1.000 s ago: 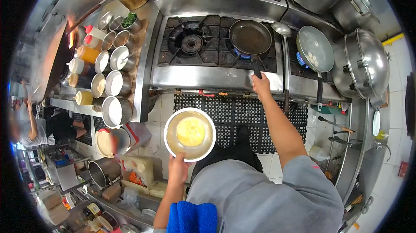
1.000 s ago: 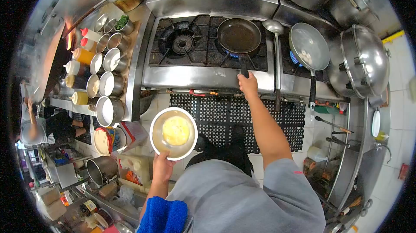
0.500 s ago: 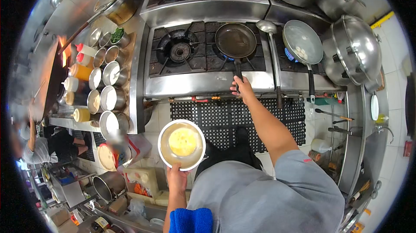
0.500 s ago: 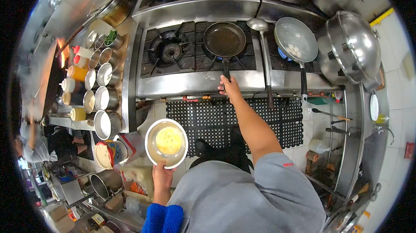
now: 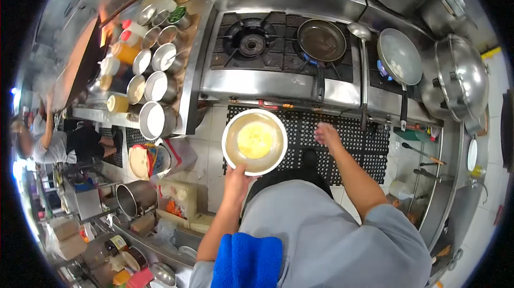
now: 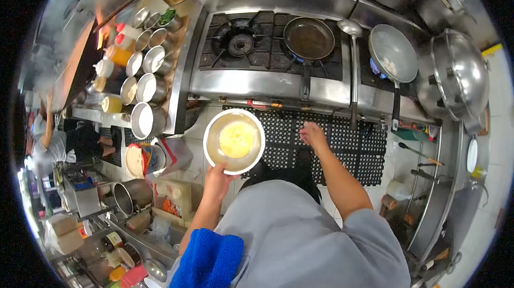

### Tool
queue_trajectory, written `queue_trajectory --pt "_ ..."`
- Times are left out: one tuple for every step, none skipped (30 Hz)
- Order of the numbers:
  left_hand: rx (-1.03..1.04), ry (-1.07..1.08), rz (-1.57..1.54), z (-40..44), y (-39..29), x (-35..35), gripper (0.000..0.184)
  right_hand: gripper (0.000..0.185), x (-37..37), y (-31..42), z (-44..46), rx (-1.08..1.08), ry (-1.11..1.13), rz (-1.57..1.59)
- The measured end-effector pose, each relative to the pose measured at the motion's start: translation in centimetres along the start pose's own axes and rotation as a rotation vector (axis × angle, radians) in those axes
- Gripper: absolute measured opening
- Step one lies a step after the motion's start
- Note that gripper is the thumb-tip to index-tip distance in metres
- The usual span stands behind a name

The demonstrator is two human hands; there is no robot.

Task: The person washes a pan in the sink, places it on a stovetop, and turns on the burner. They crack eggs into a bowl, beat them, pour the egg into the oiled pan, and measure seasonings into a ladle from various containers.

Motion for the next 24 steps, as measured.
queue_trajectory --pt "0.005 0.032 -0.017 0.7 0.2 0.1 0.042 0.039 0.8 0.5 -1.6 -0.006 0.007 -0.007" --pt "0.009 0.035 -0.023 1.2 0.1 0.2 0.042 0.039 1.7 1.2 -3.4 -0.005 0.092 -0.083" --pt "0.018 0.070 -0.012 1.5 -0.1 0.6 0.043 0.039 2.8 2.5 -5.3 -0.002 0.173 -0.158" --pt "0.026 0.109 0.001 1.9 -0.3 1.1 0.044 0.040 4.1 3.9 -6.7 -0.040 0.249 -0.158" --pt "0.023 0.122 0.000 2.3 -0.5 1.7 0.044 0.040 5.8 5.4 -8.3 -0.079 0.322 -0.157" --pt "0.022 0.131 0.022 2.5 -1.0 2.4 0.045 0.038 7.3 7.3 -9.9 -0.091 0.337 -0.122" --pt "0.021 0.145 0.045 2.7 -1.5 3.3 0.046 0.033 8.5 8.9 -10.9 -0.111 0.322 -0.084" --pt "0.024 0.181 0.070 2.7 -2.1 4.2 0.047 0.029 9.2 9.9 -11.2 -0.157 0.280 -0.099" --pt "0.022 0.205 0.072 3.1 -2.4 4.8 0.047 0.026 9.5 10.7 -11.3 -0.204 0.235 -0.115" --pt "0.029 0.236 0.100 3.5 -2.7 5.5 0.047 0.026 9.3 11.2 -10.9 -0.217 0.215 -0.117" --pt "0.035 0.262 0.126 4.0 -2.9 6.1 0.047 0.023 8.9 11.4 -10.4 -0.221 0.172 -0.116" --pt "0.026 0.287 0.178 4.9 -2.8 6.5 0.049 0.021 8.5 11.6 -10.0 -0.218 0.133 -0.119" --pt "0.019 0.294 0.170 5.4 -2.6 7.0 0.049 0.021 8.0 11.8 -9.8 -0.215 0.122 -0.127" --pt "0.015 0.298 0.179 5.9 -2.4 7.8 0.050 0.020 7.4 12.1 -9.6 -0.219 0.107 -0.104" --pt "0.016 0.302 0.190 6.1 -2.6 8.8 0.050 0.019 6.7 12.7 -9.3 -0.228 0.094 -0.079" --pt "0.004 0.331 0.205 6.2 -2.8 9.8 0.056 0.019 5.9 13.5 -9.0 -0.225 0.073 -0.083" --pt "0.008 0.338 0.203 6.2 -3.2 10.7 0.056 0.018 4.9 14.0 -8.5 -0.236 0.049 -0.076" --pt "0.000 0.379 0.224 5.9 -3.5 11.7 0.061 0.017 3.8 14.6 -7.8 -0.232 0.035 -0.074" --pt "-0.010 0.415 0.243 5.8 -3.4 12.5 0.066 0.016 2.6 15.4 -7.0 -0.225 0.024 -0.075" --pt "-0.009 0.423 0.285 5.8 -3.3 12.8 0.067 0.016 1.4 16.2 -6.2 -0.238 0.013 -0.087" --pt "-0.034 0.408 0.288 6.4 -2.4 12.4 0.068 0.015 0.3 17.4 -5.8 -0.234 -0.020 -0.105" --pt "-0.056 0.389 0.315 6.6 -1.8 11.9 0.067 0.015 -0.9 18.3 -5.2 -0.256 -0.027 -0.101" --pt "-0.074 0.372 0.341 6.8 -1.2 11.2 0.066 0.015 -2.3 19.4 -4.3 -0.281 -0.032 -0.097" --pt "-0.088 0.327 0.378 7.1 -0.5 10.1 0.063 0.015 -3.6 20.3 -3.3 -0.285 -0.063 -0.121"
Point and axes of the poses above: each hand's wrist, its own z-axis towards the middle knuckle, its own x-axis out of the palm, y = z × x, the point moved 3 cm from there along z, towards the middle knuckle
